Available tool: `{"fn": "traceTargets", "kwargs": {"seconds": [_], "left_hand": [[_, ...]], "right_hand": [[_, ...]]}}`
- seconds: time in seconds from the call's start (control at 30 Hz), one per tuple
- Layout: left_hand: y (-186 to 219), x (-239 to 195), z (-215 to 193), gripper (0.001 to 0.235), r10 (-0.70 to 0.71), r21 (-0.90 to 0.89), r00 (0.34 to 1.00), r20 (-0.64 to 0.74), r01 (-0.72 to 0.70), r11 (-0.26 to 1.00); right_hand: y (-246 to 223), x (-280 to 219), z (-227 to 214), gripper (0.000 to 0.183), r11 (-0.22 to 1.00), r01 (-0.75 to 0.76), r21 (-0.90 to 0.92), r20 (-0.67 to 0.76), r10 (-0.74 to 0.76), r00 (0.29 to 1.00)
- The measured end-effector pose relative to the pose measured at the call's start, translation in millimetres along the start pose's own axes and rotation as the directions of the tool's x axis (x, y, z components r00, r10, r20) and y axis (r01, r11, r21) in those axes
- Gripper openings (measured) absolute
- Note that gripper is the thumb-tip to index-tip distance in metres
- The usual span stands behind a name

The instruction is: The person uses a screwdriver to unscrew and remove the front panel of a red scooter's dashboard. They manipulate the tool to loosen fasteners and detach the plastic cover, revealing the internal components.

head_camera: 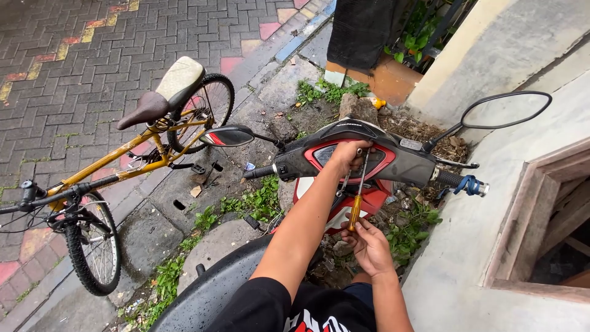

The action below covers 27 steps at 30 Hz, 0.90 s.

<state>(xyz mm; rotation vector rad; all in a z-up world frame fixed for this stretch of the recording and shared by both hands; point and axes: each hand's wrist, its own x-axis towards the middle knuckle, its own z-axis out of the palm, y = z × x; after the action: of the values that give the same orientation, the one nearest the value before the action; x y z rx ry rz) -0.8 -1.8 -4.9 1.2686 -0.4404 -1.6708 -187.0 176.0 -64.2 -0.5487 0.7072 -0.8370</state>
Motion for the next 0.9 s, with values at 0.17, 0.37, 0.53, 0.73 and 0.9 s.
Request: {"fn": "traceTargets", "kwargs": {"seconds": [0.17,0.37,0.53,0.73,0.9], "left_hand": [[1,-3,1,0.027,0.006,0.003,1.0,-0.012,-0.006,1.0],[3,-5,0,0.029,-0.005,0.013,1.0,-0.011,0.006,1.0],[1,-3,-1,0.023,0.004,0.012,1.0,0.007,-0.004,1.0],[-1,0,0,0.025,0.014,0.019,1.0,-0.011,-0.014,1.0],[5,-11,3,0.024,0.013,0.0,0.999,-0.035,-0.013,1.0]], "right_hand": [[8,7,-12,0.022,0.999,-0.004,-0.05,-0.096,-0.001,0.995],[15,14,-18,0.02,0.999,-0.007,-0.033,-0.101,0.004,0.995],[12,9,-3,0.025,0.999,-0.047,-0.021,-0.181,0.042,0.983],[0,-3,13,0.041,0.998,-0.062,-0.023,-0.103,0.06,0.993],[17,8,-11,0.03,0.997,0.039,-0.059,-0.153,-0.048,0.987]]}}
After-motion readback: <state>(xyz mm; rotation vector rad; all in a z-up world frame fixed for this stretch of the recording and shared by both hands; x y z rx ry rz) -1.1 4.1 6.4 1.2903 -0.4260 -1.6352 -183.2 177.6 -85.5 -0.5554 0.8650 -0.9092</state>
